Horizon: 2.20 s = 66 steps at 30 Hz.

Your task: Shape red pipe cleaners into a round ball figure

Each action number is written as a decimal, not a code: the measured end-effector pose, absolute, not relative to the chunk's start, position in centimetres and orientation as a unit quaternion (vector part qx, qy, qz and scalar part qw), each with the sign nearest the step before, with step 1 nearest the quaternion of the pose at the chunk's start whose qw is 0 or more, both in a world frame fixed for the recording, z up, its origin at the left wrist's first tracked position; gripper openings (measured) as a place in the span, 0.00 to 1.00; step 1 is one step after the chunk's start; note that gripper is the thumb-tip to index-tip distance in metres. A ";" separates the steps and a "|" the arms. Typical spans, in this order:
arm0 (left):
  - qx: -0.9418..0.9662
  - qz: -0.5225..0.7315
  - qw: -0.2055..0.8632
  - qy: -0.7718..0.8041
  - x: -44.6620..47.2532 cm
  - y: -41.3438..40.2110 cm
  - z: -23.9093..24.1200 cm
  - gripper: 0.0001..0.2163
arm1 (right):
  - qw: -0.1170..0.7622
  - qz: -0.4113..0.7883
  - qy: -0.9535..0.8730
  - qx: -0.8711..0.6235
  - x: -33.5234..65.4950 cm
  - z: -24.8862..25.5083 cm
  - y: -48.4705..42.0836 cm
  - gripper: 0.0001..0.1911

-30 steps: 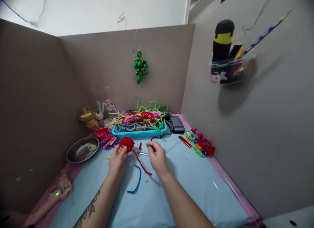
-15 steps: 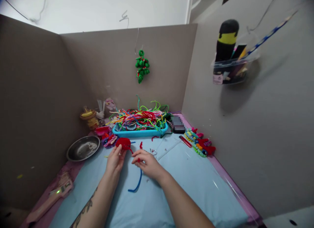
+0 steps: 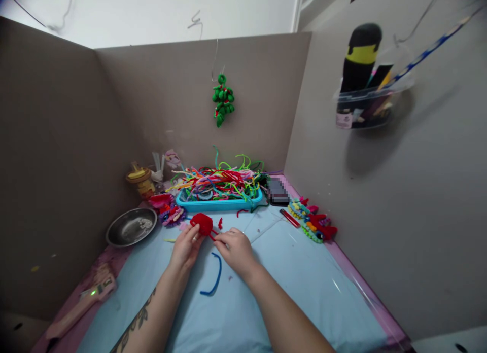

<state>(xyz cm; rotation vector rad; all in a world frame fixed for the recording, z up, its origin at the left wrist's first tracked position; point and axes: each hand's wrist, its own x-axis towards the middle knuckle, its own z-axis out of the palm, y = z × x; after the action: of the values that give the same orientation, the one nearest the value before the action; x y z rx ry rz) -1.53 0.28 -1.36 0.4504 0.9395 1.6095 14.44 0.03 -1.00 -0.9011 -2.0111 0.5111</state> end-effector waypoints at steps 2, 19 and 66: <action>0.199 0.680 0.582 0.398 -1.3 0.1 -1.2 0.13 | 0.411 0.173 -0.811 -0.378 14.5 -1.2 0.1 0.07; 0.256 0.655 0.588 0.399 -0.1 -0.5 -1.5 0.13 | 0.341 0.121 -0.829 -0.426 13.9 -1.2 -0.3 0.08; 0.589 0.530 0.364 0.490 1.5 -2.0 -1.7 0.05 | 0.571 0.105 -0.715 -0.390 14.4 -0.7 -0.4 0.07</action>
<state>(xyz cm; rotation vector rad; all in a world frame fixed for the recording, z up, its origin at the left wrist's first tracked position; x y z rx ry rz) 1.48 -1.96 -1.73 1.5157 1.2612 1.3637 14.39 -0.40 -0.70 -0.9138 -1.6771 0.2452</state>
